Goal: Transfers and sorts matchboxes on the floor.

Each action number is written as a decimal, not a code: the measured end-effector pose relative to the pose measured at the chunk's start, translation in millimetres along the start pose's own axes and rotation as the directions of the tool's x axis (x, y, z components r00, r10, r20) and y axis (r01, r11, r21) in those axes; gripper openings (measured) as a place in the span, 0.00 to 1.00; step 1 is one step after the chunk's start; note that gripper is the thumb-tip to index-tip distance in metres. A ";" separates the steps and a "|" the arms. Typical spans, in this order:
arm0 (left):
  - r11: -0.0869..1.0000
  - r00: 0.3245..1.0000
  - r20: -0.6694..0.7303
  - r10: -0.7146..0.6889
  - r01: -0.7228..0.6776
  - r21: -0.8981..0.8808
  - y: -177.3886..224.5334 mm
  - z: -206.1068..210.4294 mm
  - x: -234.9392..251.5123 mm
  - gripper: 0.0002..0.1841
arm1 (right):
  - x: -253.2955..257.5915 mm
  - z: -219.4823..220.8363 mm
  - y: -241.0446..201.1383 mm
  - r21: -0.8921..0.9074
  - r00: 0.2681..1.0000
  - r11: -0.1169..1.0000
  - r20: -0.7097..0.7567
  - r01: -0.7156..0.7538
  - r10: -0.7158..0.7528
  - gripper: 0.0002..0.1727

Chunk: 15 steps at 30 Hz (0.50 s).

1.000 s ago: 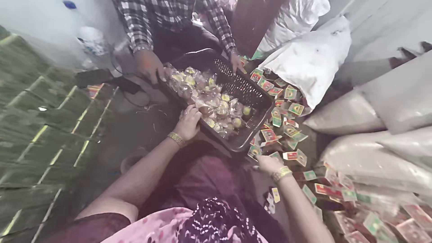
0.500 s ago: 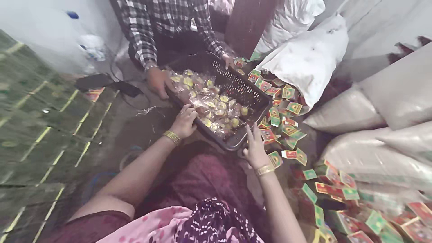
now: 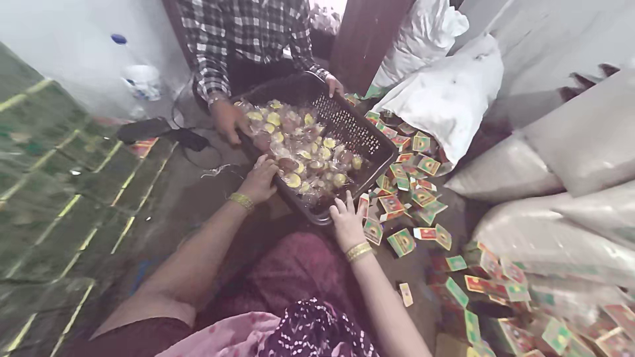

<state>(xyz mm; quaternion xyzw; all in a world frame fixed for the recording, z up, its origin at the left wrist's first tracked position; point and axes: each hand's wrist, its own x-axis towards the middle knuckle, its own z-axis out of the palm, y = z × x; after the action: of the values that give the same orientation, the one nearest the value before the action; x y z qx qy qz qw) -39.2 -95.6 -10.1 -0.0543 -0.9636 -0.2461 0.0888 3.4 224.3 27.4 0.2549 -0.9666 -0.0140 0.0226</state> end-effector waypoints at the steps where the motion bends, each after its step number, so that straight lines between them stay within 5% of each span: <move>1: 0.999 0.999 0.011 -0.031 0.031 0.008 2.8 -4.5 -0.4 0.25 | 2.6 2.4 -3.0 -0.008 1.000 1.000 -0.015 0.003 -0.003 0.19; 15: 0.986 0.998 -0.031 -0.052 0.057 0.158 5.6 -5.6 23.0 0.21 | 30.2 11.4 -1.0 0.129 1.000 0.991 0.005 -0.025 0.025 0.19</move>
<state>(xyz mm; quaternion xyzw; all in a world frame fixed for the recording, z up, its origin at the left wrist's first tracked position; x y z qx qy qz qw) -60.1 -92.0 1.9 -0.0173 -0.9800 -0.1716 0.0991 -22.9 208.7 17.2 0.2437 -0.9686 0.0485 0.0047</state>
